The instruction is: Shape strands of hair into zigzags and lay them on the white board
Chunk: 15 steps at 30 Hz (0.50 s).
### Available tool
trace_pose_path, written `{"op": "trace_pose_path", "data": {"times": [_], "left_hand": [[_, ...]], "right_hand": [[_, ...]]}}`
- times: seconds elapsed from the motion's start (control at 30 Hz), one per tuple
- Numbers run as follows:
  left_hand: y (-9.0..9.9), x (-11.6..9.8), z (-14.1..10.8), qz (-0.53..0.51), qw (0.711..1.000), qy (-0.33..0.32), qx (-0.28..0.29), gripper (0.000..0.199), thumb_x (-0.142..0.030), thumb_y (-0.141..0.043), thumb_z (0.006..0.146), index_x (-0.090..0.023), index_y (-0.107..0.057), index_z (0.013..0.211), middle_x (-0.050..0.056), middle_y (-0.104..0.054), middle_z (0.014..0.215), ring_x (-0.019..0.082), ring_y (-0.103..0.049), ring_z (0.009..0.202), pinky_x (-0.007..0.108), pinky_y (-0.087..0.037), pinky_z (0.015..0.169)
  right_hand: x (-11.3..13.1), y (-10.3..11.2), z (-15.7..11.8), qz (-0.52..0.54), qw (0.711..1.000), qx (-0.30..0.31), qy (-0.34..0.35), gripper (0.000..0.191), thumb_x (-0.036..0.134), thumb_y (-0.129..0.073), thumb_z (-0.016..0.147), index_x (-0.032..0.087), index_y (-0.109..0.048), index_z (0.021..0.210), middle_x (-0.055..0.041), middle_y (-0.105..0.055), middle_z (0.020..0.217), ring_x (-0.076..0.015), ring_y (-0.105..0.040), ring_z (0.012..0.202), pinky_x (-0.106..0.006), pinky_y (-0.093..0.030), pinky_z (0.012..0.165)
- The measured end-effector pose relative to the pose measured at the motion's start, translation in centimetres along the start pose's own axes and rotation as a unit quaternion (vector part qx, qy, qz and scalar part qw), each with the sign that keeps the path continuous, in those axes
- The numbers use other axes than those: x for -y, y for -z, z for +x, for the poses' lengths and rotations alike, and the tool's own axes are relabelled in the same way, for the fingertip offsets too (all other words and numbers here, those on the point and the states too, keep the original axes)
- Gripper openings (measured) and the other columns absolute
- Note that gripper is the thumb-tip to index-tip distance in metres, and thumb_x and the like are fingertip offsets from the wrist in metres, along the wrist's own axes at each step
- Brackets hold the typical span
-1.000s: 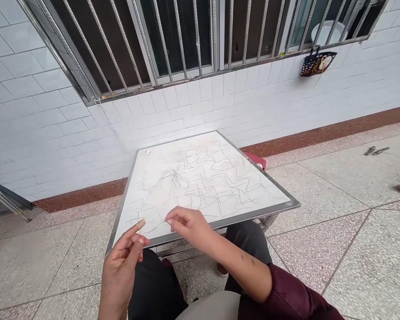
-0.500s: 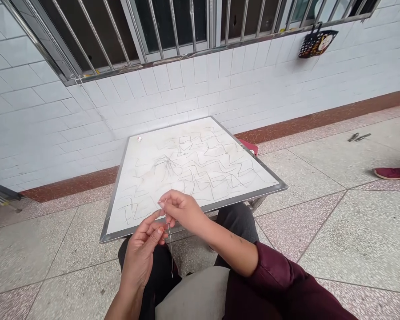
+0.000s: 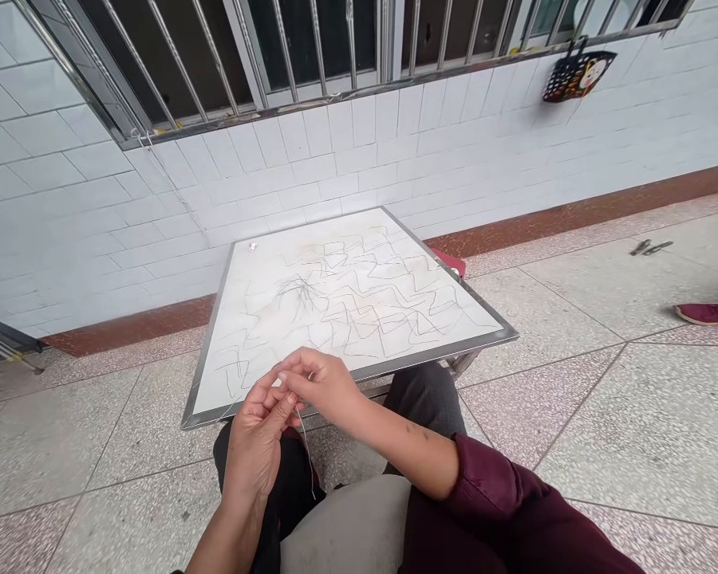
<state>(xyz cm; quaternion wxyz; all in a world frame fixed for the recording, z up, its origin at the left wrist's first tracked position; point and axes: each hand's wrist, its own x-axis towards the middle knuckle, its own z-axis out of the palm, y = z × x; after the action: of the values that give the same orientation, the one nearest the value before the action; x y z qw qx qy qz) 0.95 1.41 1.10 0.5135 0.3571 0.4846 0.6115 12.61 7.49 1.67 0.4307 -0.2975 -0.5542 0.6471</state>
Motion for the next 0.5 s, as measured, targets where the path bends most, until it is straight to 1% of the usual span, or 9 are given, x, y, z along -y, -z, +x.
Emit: {"op": "trace_pose_path", "data": {"times": [0.1,0.17,0.23,0.3,0.33,0.4,0.5], "left_hand": [[0.1,-0.1,0.0,-0.01,1.0,0.0,0.0,0.046,-0.029,-0.077,0.075,-0.021,-0.065,0.119,-0.001,-0.064,0.076,0.012,-0.061,0.068,0.022,-0.048,0.057],[0.3,-0.3,-0.1,-0.012,1.0,-0.005,-0.003,0.046,-0.029,-0.076,0.076,-0.021,-0.065,0.119,-0.002,-0.062,0.072,0.013,-0.061,0.067,0.022,-0.048,0.057],[0.6,-0.6,-0.1,-0.012,1.0,-0.013,-0.013,0.048,-0.029,-0.076,0.076,-0.021,-0.065,0.122,-0.002,-0.062,0.071,0.013,-0.062,0.068,0.022,-0.049,0.058],[0.9,-1.0,-0.1,-0.018,0.999,-0.022,-0.029,0.049,-0.028,-0.078,0.074,-0.021,-0.065,0.121,-0.003,-0.062,0.071,0.013,-0.061,0.067,0.022,-0.049,0.058],[1.0,-1.2,-0.1,-0.025,0.999,-0.027,-0.039,0.049,-0.028,-0.079,0.073,-0.021,-0.066,0.12,-0.002,-0.063,0.071,0.012,-0.061,0.066,0.022,-0.049,0.059],[1.4,-1.5,-0.1,-0.045,0.996,-0.039,-0.063,0.048,-0.028,-0.081,0.07,-0.02,-0.069,0.116,-0.003,-0.062,0.07,0.012,-0.061,0.068,0.022,-0.049,0.059],[1.8,-1.8,-0.1,-0.063,0.992,-0.057,-0.092,0.046,-0.028,-0.082,0.069,-0.021,-0.07,0.113,-0.003,-0.062,0.069,0.013,-0.062,0.074,0.021,-0.049,0.061]], "right_hand": [[-0.1,-0.1,-0.1,-0.018,1.0,0.012,0.01,0.017,0.034,-0.064,0.085,0.02,-0.066,0.094,0.0003,-0.067,0.079,-0.0104,-0.058,0.061,-0.023,-0.049,0.054],[-0.1,-0.1,-0.2,-0.038,0.999,0.019,0.027,0.018,0.035,-0.063,0.087,0.021,-0.066,0.098,-0.0008,-0.067,0.086,-0.0116,-0.059,0.067,-0.024,-0.05,0.058],[-0.3,0.0,-0.4,-0.061,0.997,0.013,0.045,0.02,0.036,-0.063,0.087,0.023,-0.065,0.103,-0.0019,-0.065,0.094,-0.0133,-0.059,0.077,-0.024,-0.05,0.062],[-0.7,0.0,-0.9,-0.074,0.996,0.001,0.044,0.024,0.037,-0.064,0.087,0.024,-0.061,0.106,-0.0023,-0.062,0.096,-0.014,-0.058,0.082,-0.024,-0.049,0.062],[-0.9,-0.1,-1.2,-0.075,0.997,0.001,0.034,0.025,0.039,-0.064,0.087,0.023,-0.059,0.106,-0.0019,-0.061,0.094,-0.0135,-0.058,0.079,-0.023,-0.048,0.059],[-1.5,-0.2,-1.9,-0.062,0.998,0.025,0.004,0.025,0.042,-0.062,0.088,0.022,-0.055,0.101,-0.0002,-0.061,0.085,-0.0117,-0.055,0.07,-0.021,-0.045,0.053],[-2.2,-0.6,-3.0,-0.024,0.994,0.099,-0.043,0.027,0.047,-0.06,0.089,0.021,-0.053,0.093,0.0009,-0.062,0.075,-0.0107,-0.054,0.063,-0.02,-0.043,0.05]]}}
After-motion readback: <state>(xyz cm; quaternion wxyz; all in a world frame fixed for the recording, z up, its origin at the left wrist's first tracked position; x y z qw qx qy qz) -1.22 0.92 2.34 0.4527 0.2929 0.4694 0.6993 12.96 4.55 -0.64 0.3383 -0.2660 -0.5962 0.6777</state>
